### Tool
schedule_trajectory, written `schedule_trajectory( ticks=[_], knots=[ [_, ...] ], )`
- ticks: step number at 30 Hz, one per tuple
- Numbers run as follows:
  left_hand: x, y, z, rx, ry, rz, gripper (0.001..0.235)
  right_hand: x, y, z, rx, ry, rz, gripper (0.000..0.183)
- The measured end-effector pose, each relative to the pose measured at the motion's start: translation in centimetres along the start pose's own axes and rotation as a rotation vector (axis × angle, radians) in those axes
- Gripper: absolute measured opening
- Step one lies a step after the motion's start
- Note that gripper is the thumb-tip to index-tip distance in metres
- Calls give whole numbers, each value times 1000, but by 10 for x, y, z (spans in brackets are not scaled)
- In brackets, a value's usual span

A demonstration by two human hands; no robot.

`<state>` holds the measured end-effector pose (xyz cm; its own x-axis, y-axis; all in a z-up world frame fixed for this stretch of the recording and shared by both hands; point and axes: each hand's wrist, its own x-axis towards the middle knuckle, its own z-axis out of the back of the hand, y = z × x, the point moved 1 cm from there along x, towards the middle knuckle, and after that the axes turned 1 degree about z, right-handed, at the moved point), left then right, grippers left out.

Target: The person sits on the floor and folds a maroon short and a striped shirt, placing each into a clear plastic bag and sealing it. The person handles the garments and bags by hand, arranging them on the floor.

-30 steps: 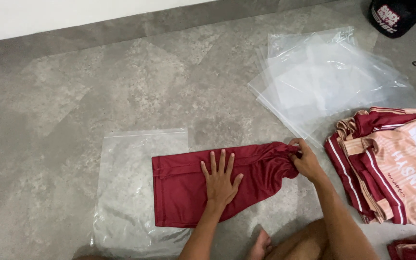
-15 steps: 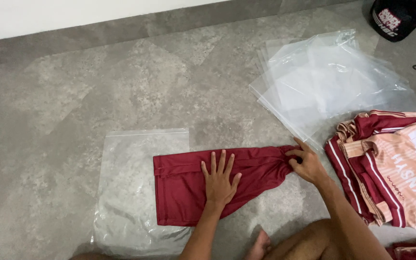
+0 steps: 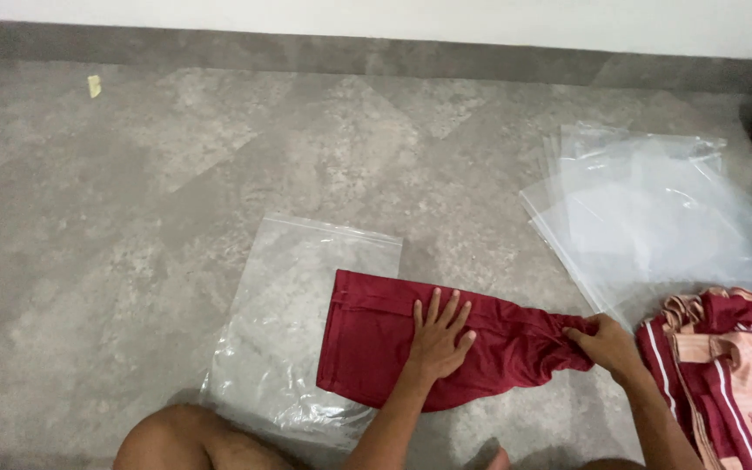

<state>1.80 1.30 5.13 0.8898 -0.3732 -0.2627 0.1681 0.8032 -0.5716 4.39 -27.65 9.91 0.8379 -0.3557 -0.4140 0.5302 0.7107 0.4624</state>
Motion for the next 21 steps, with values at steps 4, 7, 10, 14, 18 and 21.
schedule_trajectory(
  ticks=[4,7,10,14,18,21],
  knots=[
    [-1,-3,8,-205,1,15,69,-56,105,19,-380,-157,169,56],
    [5,11,8,-548,-52,4,72,-85,175,-8,-435,-249,372,54],
    [-47,-17,91,-1111,-94,62,80,-112,234,-58,-523,-242,471,46],
    [-64,22,87,-2059,-248,191,85,-139,295,-125,-533,-143,556,40],
    [-40,96,17,-2369,-265,199,85,-132,298,-196,-542,-92,633,40],
    [-71,102,44,-2439,-363,295,67,-138,294,-230,-470,-143,791,44]
  ],
)
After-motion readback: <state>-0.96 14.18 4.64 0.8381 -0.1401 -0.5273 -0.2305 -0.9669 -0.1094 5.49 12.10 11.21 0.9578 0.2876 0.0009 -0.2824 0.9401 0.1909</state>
